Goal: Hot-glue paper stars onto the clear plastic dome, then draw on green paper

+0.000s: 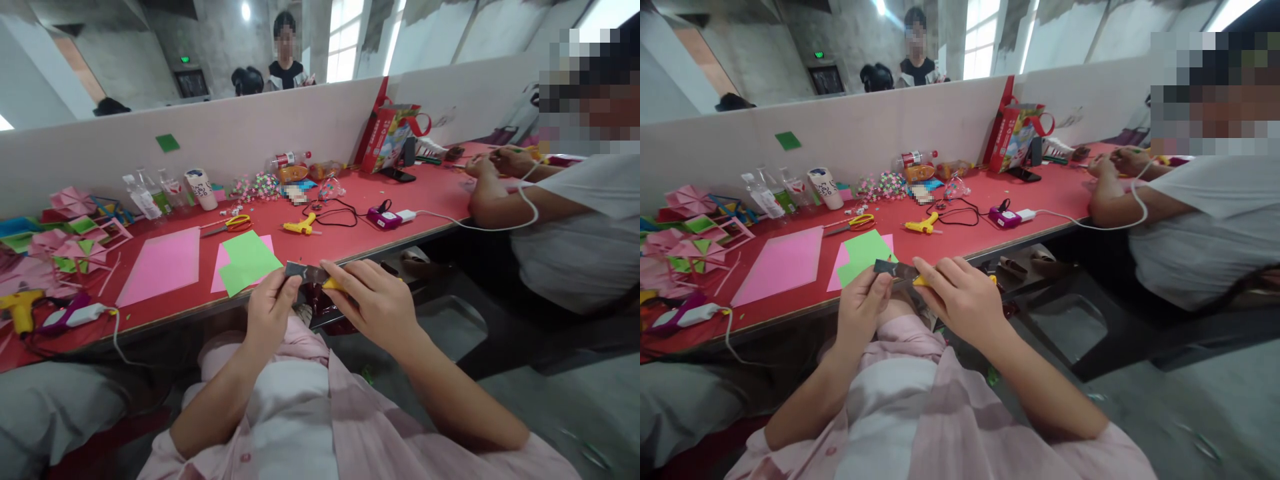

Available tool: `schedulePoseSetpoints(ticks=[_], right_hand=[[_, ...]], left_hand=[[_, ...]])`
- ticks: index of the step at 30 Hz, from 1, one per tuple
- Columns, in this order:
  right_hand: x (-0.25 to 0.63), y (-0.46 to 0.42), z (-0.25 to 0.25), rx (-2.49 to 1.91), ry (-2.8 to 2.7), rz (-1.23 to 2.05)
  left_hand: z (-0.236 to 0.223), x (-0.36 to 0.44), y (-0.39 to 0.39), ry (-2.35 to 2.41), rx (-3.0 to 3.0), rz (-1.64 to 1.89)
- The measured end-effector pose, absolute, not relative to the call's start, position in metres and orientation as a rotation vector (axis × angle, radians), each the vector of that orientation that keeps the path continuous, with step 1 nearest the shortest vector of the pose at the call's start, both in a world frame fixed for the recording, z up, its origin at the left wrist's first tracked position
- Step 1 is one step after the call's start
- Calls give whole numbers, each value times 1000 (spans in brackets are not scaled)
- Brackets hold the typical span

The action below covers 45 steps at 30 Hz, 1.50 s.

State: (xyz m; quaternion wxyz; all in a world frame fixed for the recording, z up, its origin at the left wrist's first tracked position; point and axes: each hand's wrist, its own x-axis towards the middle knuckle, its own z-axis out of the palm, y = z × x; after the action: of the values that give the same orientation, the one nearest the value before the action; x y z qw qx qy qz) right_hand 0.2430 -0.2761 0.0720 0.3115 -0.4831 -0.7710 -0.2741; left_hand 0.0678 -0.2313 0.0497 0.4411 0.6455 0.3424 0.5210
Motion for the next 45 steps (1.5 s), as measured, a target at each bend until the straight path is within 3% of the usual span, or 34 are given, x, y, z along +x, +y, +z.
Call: schedulePoseSetpoints(ticks=[45], right_hand=[[236,-274,77,-1253,-2035,-875]], left_hand=[[48,66,-224,894,1578,1320]])
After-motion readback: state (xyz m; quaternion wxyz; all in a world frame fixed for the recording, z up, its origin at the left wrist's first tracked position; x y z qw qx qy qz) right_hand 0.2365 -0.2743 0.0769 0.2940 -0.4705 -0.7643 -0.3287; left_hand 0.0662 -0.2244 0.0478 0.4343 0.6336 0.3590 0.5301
